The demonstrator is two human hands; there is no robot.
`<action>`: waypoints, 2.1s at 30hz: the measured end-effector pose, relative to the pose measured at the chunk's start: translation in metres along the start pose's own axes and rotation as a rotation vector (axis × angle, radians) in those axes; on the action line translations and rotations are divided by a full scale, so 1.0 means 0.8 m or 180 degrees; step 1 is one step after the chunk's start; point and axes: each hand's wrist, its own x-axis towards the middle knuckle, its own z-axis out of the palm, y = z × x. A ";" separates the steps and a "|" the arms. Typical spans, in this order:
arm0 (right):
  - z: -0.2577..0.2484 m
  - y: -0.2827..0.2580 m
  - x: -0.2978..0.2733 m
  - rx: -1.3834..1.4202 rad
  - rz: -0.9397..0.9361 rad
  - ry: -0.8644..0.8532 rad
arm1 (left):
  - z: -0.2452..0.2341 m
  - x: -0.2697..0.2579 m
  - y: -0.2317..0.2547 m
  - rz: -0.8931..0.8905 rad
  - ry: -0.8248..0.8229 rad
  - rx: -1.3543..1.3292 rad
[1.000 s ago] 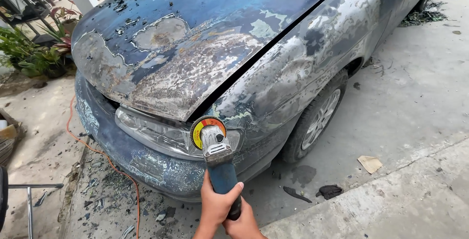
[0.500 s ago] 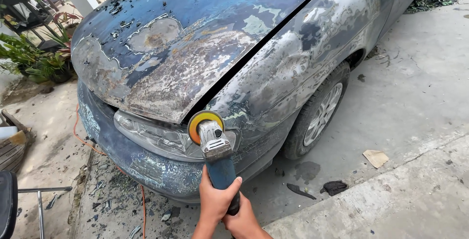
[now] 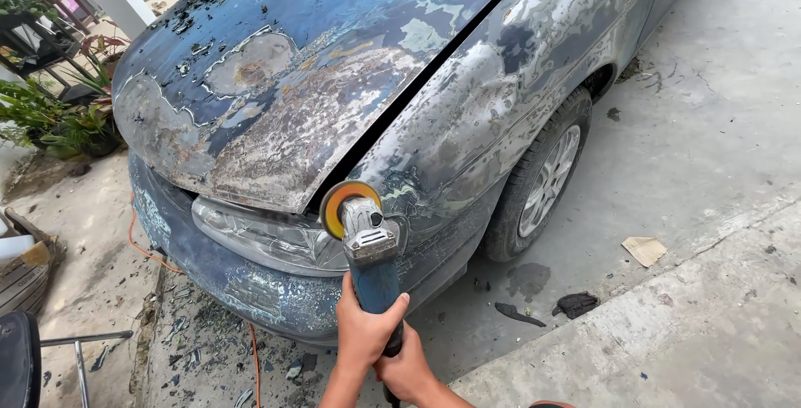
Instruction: The person uses an angle grinder with a sanding disc to remove paint and rust from the front bumper and hood of a blue car. The person moves the tool along the seam between the bumper and hood, grinding away the surface material.
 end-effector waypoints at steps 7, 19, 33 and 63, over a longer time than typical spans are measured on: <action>0.001 -0.005 -0.001 0.0187 0.0023 -0.0071 | 0.004 0.003 0.001 0.0075 -0.0042 0.0097; -0.006 -0.018 -0.001 0.0400 -0.0018 -0.0017 | 0.018 0.002 0.017 -0.0018 -0.0197 0.0312; -0.008 -0.034 -0.006 0.0682 0.0084 0.0100 | 0.033 0.002 0.032 0.0034 -0.0515 0.0756; -0.006 0.022 0.012 0.0769 0.0476 0.0463 | 0.017 0.005 0.032 -0.0222 -0.0505 0.0823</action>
